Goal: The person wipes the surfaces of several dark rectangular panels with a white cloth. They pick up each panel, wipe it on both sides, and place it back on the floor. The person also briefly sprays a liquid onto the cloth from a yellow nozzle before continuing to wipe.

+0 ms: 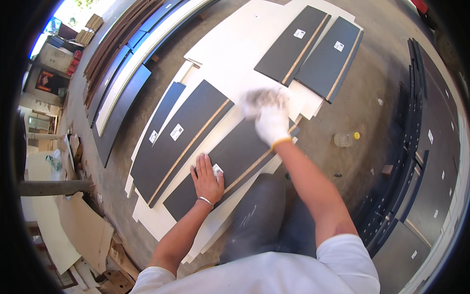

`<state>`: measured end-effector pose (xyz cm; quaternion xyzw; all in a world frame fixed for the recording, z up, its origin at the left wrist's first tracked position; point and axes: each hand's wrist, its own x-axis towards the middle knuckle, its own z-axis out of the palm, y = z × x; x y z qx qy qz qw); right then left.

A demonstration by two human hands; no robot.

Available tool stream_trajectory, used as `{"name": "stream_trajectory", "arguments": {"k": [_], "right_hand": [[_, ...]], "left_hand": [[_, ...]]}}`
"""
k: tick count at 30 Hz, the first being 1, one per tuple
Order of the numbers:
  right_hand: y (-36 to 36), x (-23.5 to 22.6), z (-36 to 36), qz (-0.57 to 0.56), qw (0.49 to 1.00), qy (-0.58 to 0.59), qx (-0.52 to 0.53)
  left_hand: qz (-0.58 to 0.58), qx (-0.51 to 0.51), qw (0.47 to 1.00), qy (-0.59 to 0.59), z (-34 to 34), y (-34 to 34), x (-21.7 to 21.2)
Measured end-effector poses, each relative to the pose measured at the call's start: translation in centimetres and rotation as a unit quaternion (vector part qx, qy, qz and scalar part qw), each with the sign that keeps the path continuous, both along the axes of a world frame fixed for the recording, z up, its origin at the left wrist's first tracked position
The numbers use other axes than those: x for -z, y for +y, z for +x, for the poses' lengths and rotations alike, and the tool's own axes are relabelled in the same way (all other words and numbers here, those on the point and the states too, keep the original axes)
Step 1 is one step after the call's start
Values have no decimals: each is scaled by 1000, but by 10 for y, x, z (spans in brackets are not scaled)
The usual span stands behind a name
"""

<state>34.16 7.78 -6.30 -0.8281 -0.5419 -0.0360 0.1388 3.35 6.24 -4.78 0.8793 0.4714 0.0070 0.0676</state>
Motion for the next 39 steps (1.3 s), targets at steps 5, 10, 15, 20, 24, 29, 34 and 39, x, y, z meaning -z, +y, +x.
{"name": "stream_trajectory", "arguments": {"k": [5,10,15,20,24,29,34,39], "right_hand": [[-52,-16,-36,-48,998,-9,-47],[-44,1,-7,-44,996,-39,74],[-29,20,6,-62,996,-9,58],[-123,-6,-54,-35,988,73,-132],[-127,-21,-29,39,989,131,-47],[-136,-41,-48,-14,969,195,-153],[-128,-32,-22,204,957,181,98],[-134,-16,-28,168,970,153,-87]], "left_hand": [[-5,-2,1000,4,0,1,0],[10,8,1000,3,-1,1,3],[5,3,1000,-10,-1,0,4],[14,5,1000,5,0,0,5],[24,17,1000,4,-2,1,9],[43,32,999,-8,-4,1,11],[32,24,999,-6,-3,1,10],[28,25,999,-8,-3,0,10]]}}
